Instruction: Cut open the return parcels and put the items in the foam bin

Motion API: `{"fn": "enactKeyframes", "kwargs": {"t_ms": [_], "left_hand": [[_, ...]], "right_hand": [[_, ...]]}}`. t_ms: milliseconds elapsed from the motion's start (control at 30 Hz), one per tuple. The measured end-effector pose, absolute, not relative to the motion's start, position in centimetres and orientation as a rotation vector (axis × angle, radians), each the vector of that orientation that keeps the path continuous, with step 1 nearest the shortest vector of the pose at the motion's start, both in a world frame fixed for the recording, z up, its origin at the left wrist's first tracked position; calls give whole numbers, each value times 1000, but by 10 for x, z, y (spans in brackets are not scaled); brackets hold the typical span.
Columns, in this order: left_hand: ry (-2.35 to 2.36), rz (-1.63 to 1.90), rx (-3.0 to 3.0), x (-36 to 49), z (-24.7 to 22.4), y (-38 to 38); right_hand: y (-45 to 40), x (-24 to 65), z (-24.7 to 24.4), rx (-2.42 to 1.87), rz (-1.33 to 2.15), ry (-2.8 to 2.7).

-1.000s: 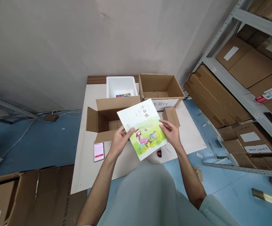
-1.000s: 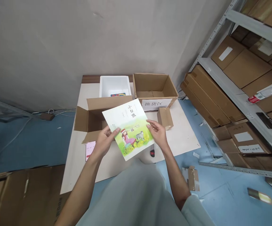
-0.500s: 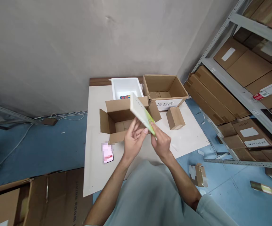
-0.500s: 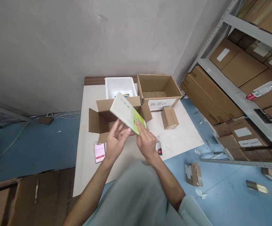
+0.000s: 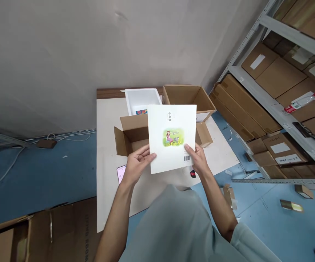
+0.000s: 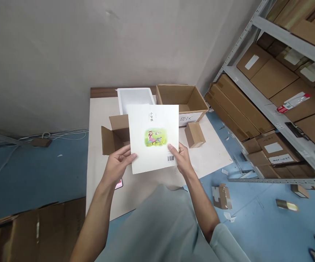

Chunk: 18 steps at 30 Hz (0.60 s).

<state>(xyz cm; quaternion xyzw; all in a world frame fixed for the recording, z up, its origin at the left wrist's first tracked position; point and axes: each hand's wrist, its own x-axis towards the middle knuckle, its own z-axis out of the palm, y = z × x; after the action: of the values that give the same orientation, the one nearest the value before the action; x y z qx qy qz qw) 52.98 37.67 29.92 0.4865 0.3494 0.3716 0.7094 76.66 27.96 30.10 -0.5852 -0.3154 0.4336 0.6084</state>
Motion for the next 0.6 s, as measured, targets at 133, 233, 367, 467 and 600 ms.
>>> {"fn": "enactKeyframes", "kwargs": {"t_ms": [133, 233, 367, 467, 600], "left_hand": [[808, 925, 1092, 535, 301, 374], [857, 1014, 1079, 542, 306, 370], [895, 1105, 1118, 565, 315, 352], [811, 1084, 1238, 584, 314, 337], [652, 804, 1310, 585, 303, 347]], "right_hand": [[283, 767, 303, -1428, 897, -823], [287, 760, 306, -1561, 619, -951], [288, 735, 309, -1647, 431, -1164], [289, 717, 311, -1555, 577, -1214], [294, 724, 316, -1468, 666, -1022]]}}
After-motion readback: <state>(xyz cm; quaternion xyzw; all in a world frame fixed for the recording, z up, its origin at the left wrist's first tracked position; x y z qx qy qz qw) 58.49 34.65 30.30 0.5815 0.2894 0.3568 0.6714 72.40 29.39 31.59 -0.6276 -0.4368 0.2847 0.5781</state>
